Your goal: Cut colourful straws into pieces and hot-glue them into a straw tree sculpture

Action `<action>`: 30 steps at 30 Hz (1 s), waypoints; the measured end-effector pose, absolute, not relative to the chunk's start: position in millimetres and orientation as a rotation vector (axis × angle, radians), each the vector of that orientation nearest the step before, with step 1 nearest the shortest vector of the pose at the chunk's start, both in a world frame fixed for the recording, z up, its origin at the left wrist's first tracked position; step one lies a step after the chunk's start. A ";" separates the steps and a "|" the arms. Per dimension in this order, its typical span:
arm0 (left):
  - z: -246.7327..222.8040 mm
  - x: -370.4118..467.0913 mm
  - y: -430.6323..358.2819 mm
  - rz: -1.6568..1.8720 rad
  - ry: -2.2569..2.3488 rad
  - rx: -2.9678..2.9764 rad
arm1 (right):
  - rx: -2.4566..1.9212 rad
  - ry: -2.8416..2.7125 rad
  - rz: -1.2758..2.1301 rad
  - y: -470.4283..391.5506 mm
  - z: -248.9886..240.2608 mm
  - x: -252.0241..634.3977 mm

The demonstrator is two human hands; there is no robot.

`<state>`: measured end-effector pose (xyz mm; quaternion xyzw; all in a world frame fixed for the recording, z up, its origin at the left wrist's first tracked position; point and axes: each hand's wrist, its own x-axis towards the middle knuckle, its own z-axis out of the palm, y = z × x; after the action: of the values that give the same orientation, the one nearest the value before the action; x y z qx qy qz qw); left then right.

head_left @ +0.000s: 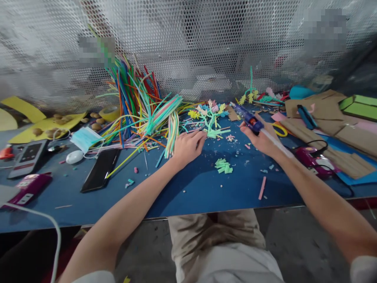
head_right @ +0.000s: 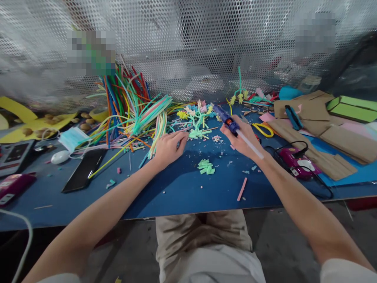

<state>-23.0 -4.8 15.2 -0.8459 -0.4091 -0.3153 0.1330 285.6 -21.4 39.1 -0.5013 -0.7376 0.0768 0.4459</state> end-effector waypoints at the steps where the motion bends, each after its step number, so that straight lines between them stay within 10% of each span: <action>1: 14.9 -22.8 -5.4 -0.901 -1.181 -2.456 | -1.230 -1.829 0.227 -22.7 38.4 282.9; 30: 12.9 -17.8 -14.3 -0.825 -1.071 -2.563 | -1.047 -1.977 0.643 -13.7 25.1 274.2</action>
<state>-17.8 -14.3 12.9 -0.8779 -0.3670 -0.2825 0.1217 274.2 -13.7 25.1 -0.4130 -0.7801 0.2537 0.3956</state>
